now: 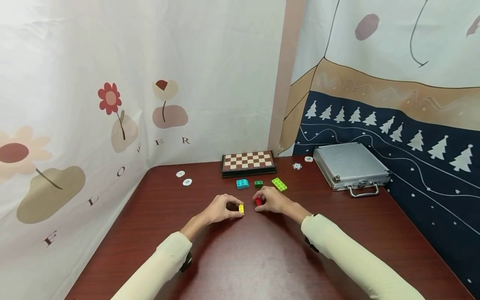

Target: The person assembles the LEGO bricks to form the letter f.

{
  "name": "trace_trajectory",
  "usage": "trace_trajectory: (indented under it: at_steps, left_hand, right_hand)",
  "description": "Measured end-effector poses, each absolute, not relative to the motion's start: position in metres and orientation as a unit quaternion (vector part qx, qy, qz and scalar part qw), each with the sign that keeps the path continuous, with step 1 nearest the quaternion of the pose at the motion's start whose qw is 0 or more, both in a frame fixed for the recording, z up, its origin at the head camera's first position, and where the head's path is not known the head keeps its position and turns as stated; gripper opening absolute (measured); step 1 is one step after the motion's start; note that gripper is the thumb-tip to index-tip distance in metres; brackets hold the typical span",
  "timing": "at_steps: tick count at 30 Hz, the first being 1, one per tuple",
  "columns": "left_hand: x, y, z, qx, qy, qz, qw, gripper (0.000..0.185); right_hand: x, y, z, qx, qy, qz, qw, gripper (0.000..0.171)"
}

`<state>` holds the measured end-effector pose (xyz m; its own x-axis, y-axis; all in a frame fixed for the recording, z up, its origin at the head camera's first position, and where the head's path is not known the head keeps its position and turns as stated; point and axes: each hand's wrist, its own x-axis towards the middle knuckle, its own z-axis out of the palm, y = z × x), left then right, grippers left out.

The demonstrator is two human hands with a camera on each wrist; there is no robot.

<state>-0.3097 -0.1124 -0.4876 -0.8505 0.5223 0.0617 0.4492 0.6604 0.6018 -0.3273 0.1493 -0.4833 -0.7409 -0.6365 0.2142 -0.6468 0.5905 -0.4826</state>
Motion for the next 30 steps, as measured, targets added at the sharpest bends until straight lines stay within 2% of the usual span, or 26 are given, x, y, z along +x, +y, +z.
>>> trace_trajectory:
  at_steps: [5,10,19,30]
  left_hand:
    - [-0.309,-0.112,-0.489,0.257,0.908,0.325,0.062,0.033]
    - [-0.31,-0.113,-0.489,0.249,0.909,0.329,0.058,0.032]
    - [-0.31,-0.114,-0.489,0.244,0.908,0.337,0.055,0.031]
    - [-0.309,-0.114,-0.489,0.249,0.902,0.348,0.052,0.032]
  right_hand:
    - [-0.328,0.152,-0.486,0.355,-0.892,0.279,-0.009,0.045]
    - [-0.33,0.155,-0.484,0.342,-0.895,0.284,-0.032,0.037]
    - [-0.321,0.146,-0.476,0.375,-0.881,0.289,0.016,0.035]
    - [-0.312,0.125,-0.468,0.377,-0.863,0.336,-0.003,0.033]
